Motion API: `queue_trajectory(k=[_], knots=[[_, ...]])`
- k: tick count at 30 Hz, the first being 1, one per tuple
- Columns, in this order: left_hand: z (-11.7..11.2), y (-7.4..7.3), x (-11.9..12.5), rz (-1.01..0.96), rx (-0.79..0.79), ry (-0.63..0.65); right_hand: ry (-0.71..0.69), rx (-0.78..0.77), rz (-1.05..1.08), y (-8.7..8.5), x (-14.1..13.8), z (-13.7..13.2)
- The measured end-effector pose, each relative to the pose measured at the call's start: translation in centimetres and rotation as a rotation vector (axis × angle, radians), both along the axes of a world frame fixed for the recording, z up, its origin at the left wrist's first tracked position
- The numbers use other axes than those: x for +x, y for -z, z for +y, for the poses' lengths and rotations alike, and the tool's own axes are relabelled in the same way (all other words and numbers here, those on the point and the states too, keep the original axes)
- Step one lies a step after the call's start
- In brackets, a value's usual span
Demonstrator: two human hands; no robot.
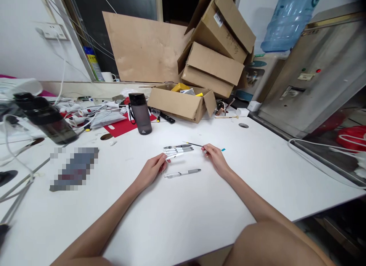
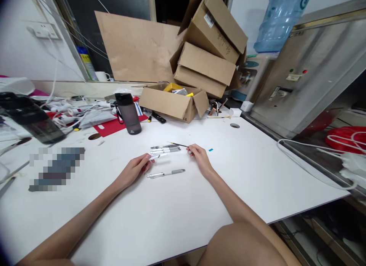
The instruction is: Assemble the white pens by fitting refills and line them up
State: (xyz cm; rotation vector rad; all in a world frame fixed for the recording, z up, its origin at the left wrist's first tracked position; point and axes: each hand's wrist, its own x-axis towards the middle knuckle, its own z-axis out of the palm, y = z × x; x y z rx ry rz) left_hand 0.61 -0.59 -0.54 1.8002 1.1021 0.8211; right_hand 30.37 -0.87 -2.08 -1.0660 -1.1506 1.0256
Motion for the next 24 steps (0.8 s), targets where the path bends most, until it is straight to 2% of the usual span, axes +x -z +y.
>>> queue_trajectory(k=[15,24], knots=[[-0.3,-0.4,0.1,-0.013,0.022,0.004,0.087,0.024,-0.156,-1.1,0.6,-1.5],[-0.3,-0.6,0.1,-0.025,0.023,0.004,0.083,-0.006,-0.134,-1.6,0.4,-1.9]])
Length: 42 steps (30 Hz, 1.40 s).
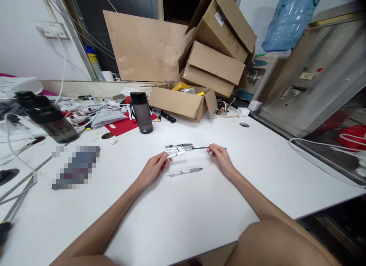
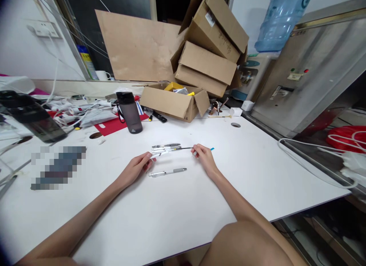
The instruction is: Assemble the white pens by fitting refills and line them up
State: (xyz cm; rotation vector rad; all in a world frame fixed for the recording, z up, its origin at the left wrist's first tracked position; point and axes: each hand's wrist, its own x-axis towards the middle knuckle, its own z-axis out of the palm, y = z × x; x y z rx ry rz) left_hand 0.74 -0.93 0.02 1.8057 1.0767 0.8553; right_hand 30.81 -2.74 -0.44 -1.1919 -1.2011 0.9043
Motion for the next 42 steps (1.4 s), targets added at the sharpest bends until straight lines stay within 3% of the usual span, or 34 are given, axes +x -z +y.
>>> queue_trajectory(k=[29,42], knots=[[-0.08,-0.08,0.04,0.001,0.018,0.011,-0.012,-0.012,-0.030,0.13,-0.17,-0.10],[-0.23,-0.05,0.14,0.048,0.057,0.021,-0.099,0.088,-0.190,0.01,-0.71,-0.65]])
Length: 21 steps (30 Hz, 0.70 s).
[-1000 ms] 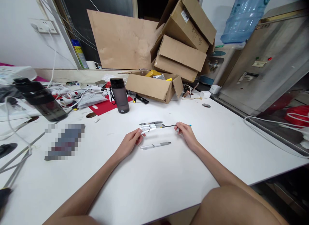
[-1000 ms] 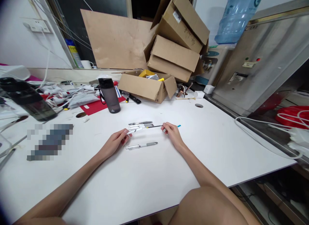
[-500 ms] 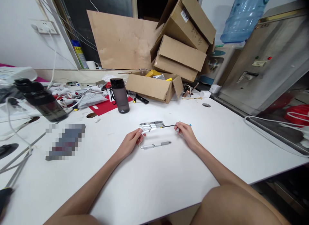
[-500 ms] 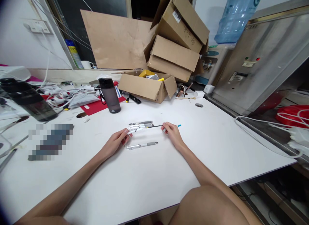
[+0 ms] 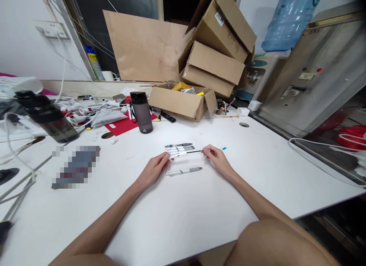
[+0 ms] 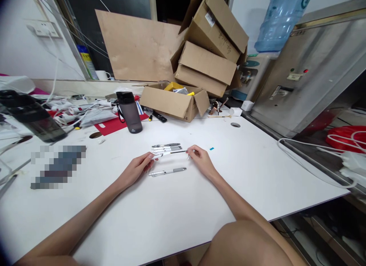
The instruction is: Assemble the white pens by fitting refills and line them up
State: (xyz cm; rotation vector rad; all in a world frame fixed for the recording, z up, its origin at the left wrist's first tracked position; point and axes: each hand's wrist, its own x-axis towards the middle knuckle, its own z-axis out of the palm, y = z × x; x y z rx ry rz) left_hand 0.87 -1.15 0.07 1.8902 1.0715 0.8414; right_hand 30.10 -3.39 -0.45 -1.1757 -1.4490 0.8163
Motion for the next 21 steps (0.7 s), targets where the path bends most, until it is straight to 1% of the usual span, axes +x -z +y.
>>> queue_trajectory(k=[6,14,21], knots=[[-0.16,-0.16,0.12,0.029,0.008,0.016,0.006,0.039,-0.099,0.27,-0.31,-0.17],[-0.30,-0.33,0.12,0.050,0.021,0.044,-0.058,0.071,-0.160,0.45,-0.45,-0.31],[-0.28,-0.23,0.19,0.061,0.018,0.066,-0.105,0.068,-0.193,0.21,-0.66,-0.58]])
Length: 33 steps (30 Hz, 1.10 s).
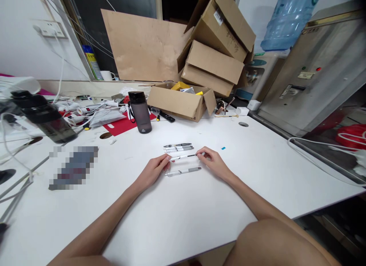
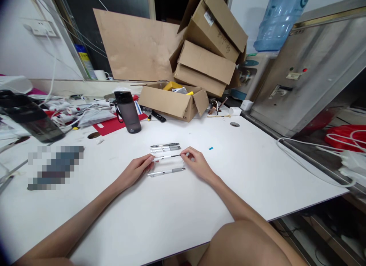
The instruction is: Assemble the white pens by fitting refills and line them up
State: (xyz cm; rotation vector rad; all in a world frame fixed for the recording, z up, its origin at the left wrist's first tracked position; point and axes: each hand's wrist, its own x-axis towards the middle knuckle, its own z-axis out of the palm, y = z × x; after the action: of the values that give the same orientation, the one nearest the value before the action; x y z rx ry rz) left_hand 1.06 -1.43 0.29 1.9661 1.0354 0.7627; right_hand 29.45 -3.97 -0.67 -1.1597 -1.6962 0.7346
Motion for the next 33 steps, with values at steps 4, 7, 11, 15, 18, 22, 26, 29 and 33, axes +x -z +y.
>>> queue_trajectory(k=[4,7,11,15,18,22,26,29,33], knots=[[0.0,0.0,0.0,0.003,-0.002,0.000,0.000,-0.006,-0.011,-0.1,-0.1,0.0],[0.1,0.1,0.0,0.010,-0.002,-0.002,-0.004,-0.007,-0.015,-0.1,-0.1,0.0],[0.2,0.2,0.0,0.013,-0.007,0.000,-0.011,-0.007,-0.014,-0.1,-0.1,0.0],[0.1,0.1,0.0,0.010,-0.012,-0.005,-0.007,-0.033,-0.010,-0.1,-0.1,0.0],[0.0,0.0,0.0,0.010,-0.016,-0.010,-0.011,-0.065,0.004,-0.1,-0.1,0.0],[0.1,0.0,0.0,-0.017,-0.025,-0.029,0.015,-0.086,0.043,0.3,0.3,0.3],[0.3,0.4,-0.2,-0.047,-0.043,-0.065,0.087,-0.056,0.163,0.5,0.7,0.9],[0.6,0.8,-0.4,-0.073,-0.053,-0.084,0.151,-0.057,0.255,0.3,0.9,1.1],[0.8,1.0,-0.3,-0.098,-0.053,-0.087,0.185,-0.065,0.340,0.1,0.9,1.2]])
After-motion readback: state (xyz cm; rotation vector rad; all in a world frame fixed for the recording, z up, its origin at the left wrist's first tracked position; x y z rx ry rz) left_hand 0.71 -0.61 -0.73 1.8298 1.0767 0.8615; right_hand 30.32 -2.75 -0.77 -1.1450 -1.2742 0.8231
